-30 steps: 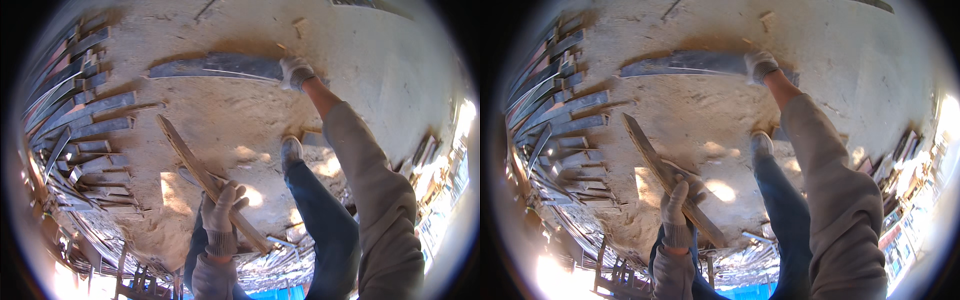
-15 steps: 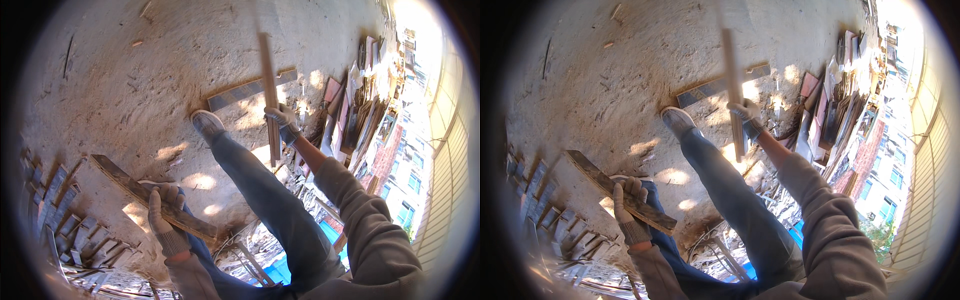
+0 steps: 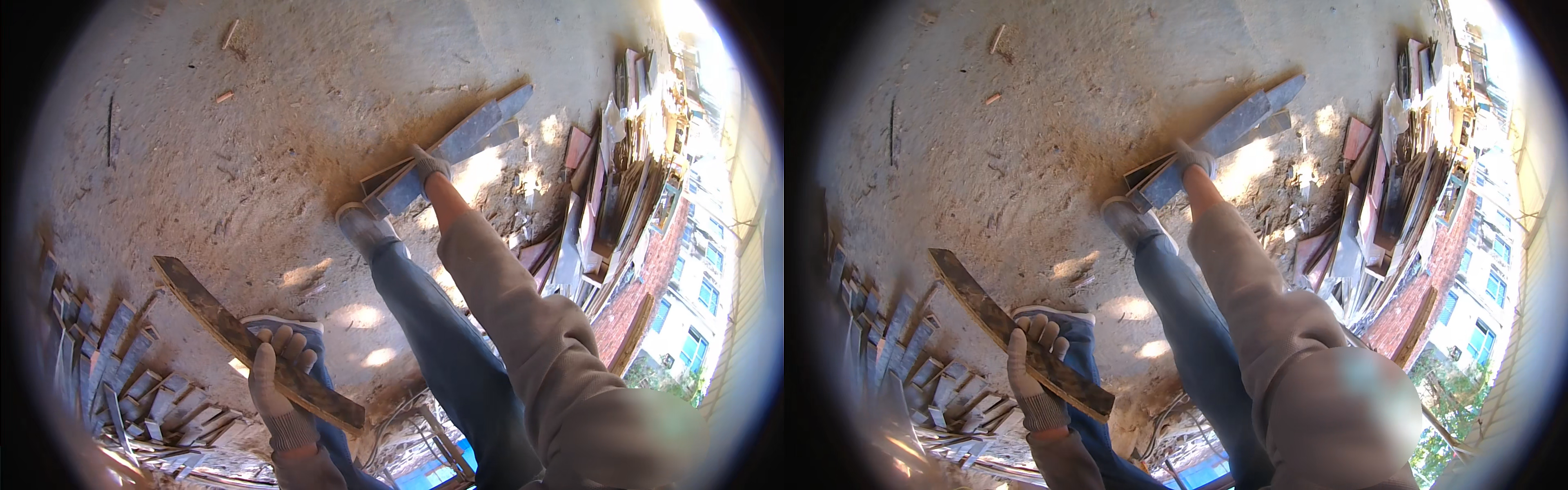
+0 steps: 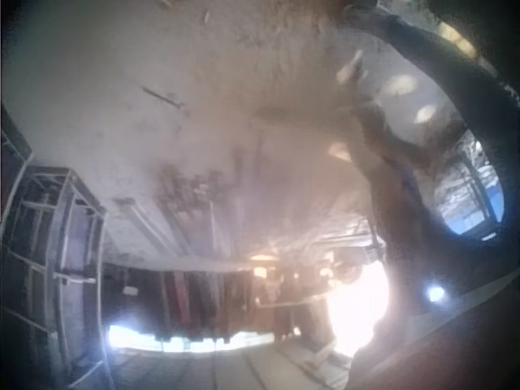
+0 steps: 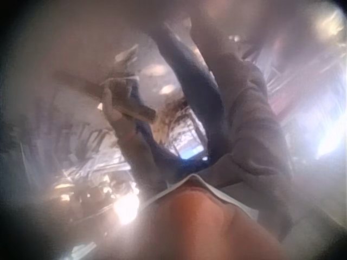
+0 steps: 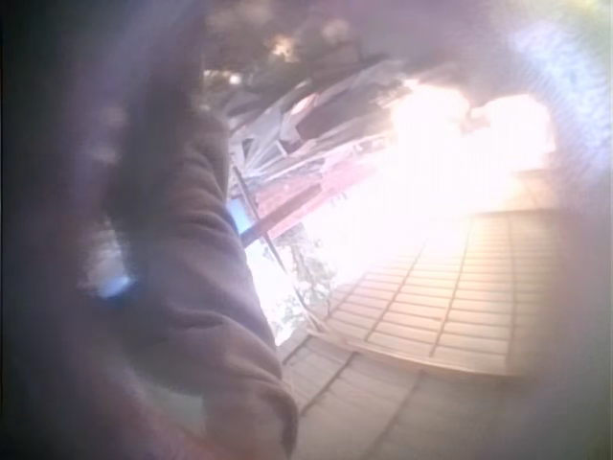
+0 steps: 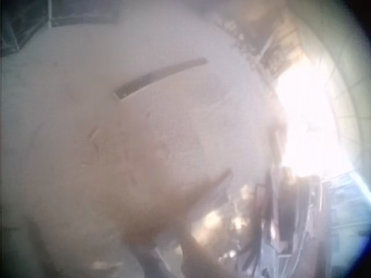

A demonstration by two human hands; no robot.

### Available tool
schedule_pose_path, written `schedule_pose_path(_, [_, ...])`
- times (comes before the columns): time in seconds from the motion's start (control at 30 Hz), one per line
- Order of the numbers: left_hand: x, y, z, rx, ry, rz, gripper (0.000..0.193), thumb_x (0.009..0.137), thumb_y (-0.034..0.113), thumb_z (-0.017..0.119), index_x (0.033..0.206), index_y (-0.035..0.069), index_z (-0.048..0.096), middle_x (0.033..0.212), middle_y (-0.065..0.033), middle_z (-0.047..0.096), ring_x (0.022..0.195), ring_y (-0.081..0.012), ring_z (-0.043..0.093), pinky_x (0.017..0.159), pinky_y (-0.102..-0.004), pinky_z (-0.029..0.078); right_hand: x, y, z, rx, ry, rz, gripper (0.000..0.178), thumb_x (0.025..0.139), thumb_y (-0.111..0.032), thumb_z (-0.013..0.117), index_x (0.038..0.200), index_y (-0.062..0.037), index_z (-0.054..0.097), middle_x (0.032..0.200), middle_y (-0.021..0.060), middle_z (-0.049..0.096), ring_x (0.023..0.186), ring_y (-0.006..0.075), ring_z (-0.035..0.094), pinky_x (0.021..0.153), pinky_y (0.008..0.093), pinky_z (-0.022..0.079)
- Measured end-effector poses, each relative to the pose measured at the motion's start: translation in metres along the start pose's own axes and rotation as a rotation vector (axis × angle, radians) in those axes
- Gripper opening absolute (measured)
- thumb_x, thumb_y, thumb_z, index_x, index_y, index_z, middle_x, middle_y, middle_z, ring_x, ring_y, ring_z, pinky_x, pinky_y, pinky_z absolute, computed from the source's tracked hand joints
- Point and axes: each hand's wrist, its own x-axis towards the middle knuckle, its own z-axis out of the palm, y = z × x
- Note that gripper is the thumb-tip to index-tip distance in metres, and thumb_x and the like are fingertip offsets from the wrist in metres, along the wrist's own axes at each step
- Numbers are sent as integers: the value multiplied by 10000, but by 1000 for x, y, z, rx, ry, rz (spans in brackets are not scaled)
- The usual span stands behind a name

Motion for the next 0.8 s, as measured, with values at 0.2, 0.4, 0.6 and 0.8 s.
schedule_pose_path(0.2, [10,-3,2,-49,-53,-37,269,1087,272,662,1283,89,653,1223,-131,750,1034,-258,756,791,-420,669,1,12,-4,159,-41,-59,673,716,-407,952,1194,31,773,1241,191,749,1142,281,708,961,378,568])
schedule_pose_path(0.4, [5,-10,6,-12,-131,-1,316,1026,180,743,1307,83,637,1205,-131,753,1042,-238,750,787,-400,674,-100,17,-94,973,-499,-81,418,851,-290,875,1104,-11,694,953,101,711,759,236,681,756,400,606])
schedule_pose_path(0.6, [-30,-22,68,421,-98,-59,536,930,244,848,1337,22,578,1265,-156,693,1139,-305,721,906,-476,673,-254,28,-227,868,-989,-74,515,804,-260,874,1170,48,683,993,148,748,811,253,741,729,370,623])
schedule_pose_path(0.8, [-107,12,147,415,-413,-9,777,826,362,955,1397,-25,596,1268,-153,704,1174,-276,695,967,-393,612,-362,-16,-316,646,-1283,-19,746,763,-310,948,1351,27,636,1136,111,743,997,223,728,866,362,606])
